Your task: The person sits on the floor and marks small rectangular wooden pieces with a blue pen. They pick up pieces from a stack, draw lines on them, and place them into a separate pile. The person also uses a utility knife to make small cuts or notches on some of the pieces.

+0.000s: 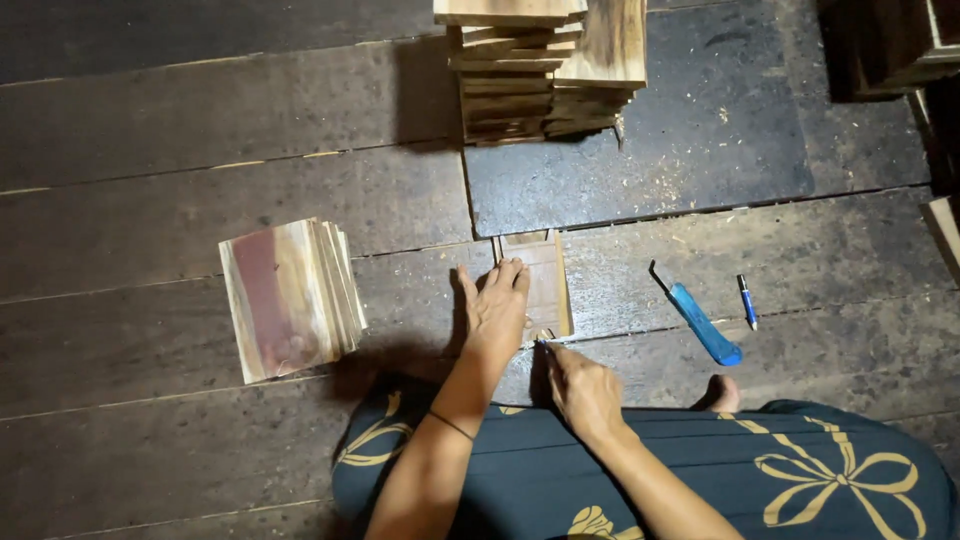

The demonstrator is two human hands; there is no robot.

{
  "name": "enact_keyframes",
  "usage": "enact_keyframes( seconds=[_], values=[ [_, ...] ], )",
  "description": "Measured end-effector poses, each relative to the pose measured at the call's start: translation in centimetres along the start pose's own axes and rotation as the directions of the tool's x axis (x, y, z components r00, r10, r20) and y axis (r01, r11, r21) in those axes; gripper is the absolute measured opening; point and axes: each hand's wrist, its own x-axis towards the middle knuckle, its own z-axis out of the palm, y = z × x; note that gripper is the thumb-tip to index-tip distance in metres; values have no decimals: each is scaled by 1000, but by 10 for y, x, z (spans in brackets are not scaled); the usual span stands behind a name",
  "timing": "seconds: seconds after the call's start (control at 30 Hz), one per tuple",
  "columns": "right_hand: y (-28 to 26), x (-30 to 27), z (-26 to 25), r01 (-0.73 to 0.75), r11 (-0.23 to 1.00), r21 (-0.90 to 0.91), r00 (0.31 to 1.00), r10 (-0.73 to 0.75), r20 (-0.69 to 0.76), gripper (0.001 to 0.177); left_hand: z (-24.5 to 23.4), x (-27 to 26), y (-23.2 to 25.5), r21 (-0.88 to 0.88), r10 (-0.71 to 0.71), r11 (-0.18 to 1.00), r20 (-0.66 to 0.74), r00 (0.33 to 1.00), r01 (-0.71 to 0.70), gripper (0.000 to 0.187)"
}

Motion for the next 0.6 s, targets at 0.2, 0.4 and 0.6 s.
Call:
enact_keyframes(
  seconds=[0.2,0.4,0.6],
  values=[
    [-10,11,13,73,993,90,997,-72,-13,25,-15,-6,12,18,-24,1000,-42,999,25,85],
    [11,-4,56,138,988,72,978,-147,147,10,-12,-4,11,15,-24,1000,-25,999,25,82],
    [20,-8,28,198,967,163,979,-186,-87,27,5,-4,2,143,53,989,-154,987,-31,79]
  ],
)
